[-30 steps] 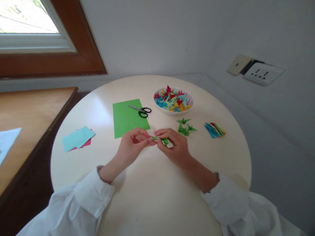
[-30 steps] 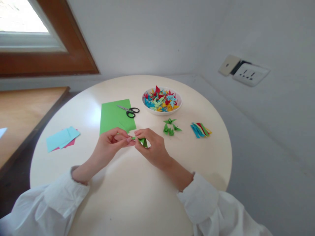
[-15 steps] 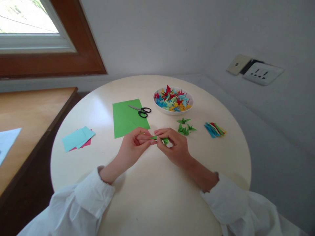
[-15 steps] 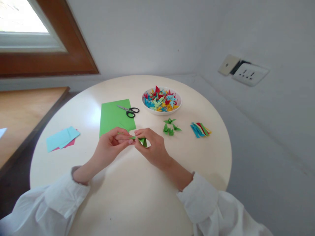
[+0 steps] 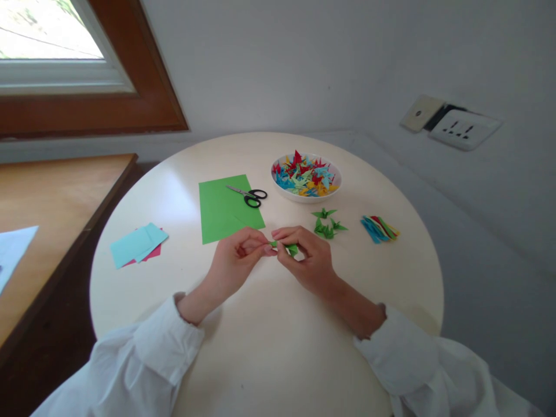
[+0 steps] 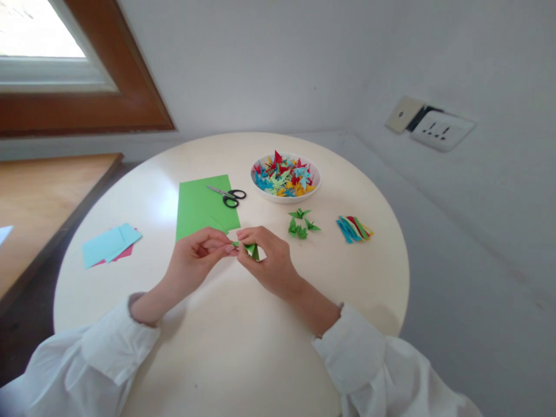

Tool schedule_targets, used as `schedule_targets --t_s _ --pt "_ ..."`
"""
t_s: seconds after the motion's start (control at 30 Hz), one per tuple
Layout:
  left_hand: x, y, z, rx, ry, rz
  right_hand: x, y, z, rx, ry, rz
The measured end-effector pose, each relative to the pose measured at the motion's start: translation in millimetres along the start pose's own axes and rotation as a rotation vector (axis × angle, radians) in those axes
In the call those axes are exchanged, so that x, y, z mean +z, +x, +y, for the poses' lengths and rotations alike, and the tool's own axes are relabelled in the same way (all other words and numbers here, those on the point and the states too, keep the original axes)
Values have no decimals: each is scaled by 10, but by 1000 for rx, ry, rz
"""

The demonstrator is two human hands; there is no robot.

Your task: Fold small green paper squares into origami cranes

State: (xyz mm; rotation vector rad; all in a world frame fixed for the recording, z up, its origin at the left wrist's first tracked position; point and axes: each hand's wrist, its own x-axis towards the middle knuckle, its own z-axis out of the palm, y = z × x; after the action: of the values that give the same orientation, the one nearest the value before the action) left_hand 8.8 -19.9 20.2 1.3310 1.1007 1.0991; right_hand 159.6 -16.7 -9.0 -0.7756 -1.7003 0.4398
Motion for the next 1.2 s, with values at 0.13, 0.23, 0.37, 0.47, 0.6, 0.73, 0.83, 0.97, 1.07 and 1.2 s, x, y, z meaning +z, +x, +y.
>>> schedule_targets --t_s 0.13,0.23,0.37,0.47,0.6,0.73,0.83,0.97,1.07,1.2 --pt "1 3 1 -10 -26 -7 -4 -2 -6 -12 6 10" --pt "1 5 -7 -12 -46 -15 -9 -3 -6 -22 8 10" --pt "3 3 -7 3 -56 -23 -15 -1 -2 -40 7 3" --pt "9 1 2 31 -50 -19 -17 2 -2 -63 -2 3" --pt "16 5 8 35 -48 -5 -13 5 4 -64 -12 -3" --pt "22 12 1 30 -57 1 -7 1 12 -52 0 -9" --pt "25 12 -6 25 -90 -5 -2 -2 6 -51 3 -28" --pt "28 6 -8 16 -108 2 9 5 -6 -60 -9 -16" --pt "34 2 -2 12 -116 6 12 12 -7 -71 -14 -13" --pt "45 3 5 31 -124 9 1 12 -6 -79 -25 -21"
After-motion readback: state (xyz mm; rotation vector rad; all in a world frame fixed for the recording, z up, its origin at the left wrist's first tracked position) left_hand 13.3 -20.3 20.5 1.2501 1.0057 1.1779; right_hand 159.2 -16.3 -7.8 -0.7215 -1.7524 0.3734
